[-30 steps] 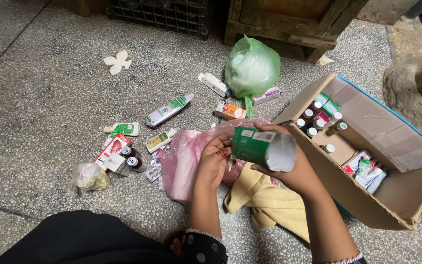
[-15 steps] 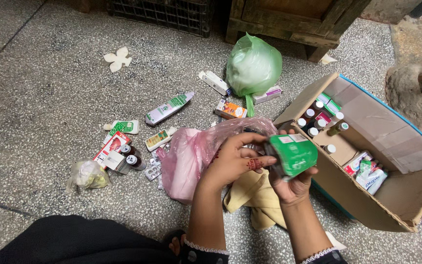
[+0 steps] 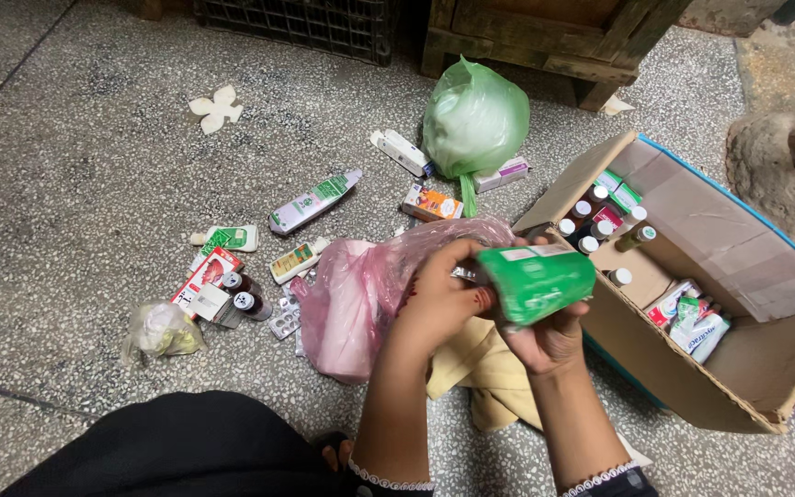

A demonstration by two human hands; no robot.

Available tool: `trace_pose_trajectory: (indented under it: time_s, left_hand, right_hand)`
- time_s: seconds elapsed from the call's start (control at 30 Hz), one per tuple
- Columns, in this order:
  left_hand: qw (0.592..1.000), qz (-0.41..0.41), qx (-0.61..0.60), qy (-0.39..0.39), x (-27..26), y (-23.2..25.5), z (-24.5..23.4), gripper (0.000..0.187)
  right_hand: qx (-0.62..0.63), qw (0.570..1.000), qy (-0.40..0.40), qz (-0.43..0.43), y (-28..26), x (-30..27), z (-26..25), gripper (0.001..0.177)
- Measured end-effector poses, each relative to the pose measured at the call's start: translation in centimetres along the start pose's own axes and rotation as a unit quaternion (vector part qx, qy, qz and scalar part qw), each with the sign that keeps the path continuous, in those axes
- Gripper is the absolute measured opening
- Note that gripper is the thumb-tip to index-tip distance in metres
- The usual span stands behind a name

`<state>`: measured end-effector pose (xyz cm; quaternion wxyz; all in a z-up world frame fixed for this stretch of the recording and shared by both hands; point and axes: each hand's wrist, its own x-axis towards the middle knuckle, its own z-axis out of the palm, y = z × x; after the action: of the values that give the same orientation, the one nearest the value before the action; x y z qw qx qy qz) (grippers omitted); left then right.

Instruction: The person sits on the floor and organizes various medicine boxes, bottles, and blister packs. They wipe the items with a cloth and place them into a cardboard box.

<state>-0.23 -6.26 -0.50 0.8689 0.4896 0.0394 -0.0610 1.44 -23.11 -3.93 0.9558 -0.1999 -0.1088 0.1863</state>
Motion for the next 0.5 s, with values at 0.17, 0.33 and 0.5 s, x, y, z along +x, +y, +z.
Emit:
trace_pose_trajectory:
  time_s: [0.17,0.33,0.5]
  left_hand:
    - [0.977,0.072,0.165,0.112,0.6,-0.5,-3.0,0.039]
    - [0.983,0.005,0.007,0.184,-1.3,3.9,-4.9,0.043]
    - [0.981,0.057,-0.056,0.179,-3.4,7.4,-4.8,0.047]
  right_hand:
    - [-0.147,0.989,-0.015,0.030,-3.1,0.6,2.1,0.092]
    - [-0.223,0.975,0.005,-0.021,-7.1,0.9,3.5,0.096]
    - [-0.350,0.935,0.053,0.024,-7.9,1.5,3.7,0.096]
